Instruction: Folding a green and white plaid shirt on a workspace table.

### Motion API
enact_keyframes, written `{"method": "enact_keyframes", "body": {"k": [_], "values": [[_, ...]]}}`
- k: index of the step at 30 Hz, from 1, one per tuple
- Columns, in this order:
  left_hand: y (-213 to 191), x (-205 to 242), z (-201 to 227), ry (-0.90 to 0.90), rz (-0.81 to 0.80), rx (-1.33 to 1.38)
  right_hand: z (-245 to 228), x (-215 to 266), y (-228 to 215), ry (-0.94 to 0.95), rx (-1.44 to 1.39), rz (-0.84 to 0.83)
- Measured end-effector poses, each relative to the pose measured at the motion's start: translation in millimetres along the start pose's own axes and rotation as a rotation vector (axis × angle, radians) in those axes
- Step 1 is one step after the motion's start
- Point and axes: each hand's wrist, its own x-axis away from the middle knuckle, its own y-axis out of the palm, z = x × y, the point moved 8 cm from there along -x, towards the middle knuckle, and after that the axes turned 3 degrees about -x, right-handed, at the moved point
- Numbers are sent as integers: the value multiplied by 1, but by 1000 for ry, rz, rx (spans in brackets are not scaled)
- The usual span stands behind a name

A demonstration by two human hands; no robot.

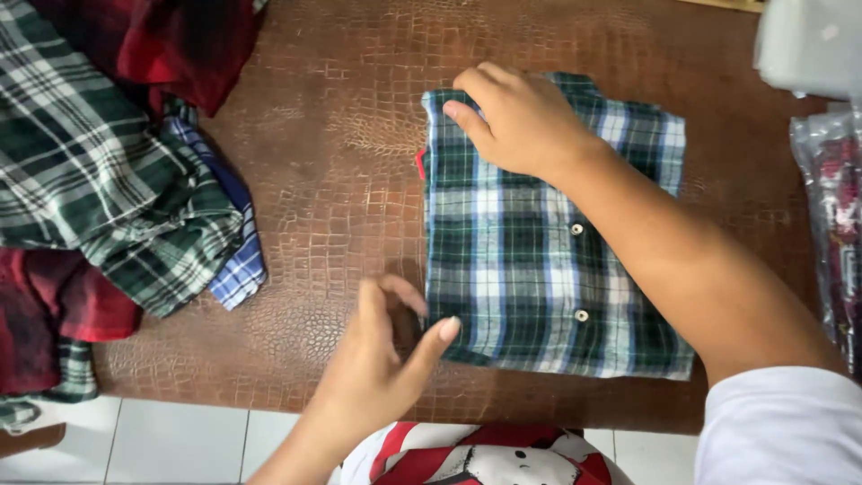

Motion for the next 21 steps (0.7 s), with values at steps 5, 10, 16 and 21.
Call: {"method": "enact_keyframes", "body": {"k": [5,10,16,21], "values": [[28,26,-25,-415,-257,456,33,-14,24,250,-303,-165],[30,26,-27,-398,-270,293,29,-22,26,291,-210,-250],[16,1,-14,-155,-245,-236,15,-15,32,41,233,69],[-1,-66,9,70,-119,-427,13,7,-34,36,34,112]]}}
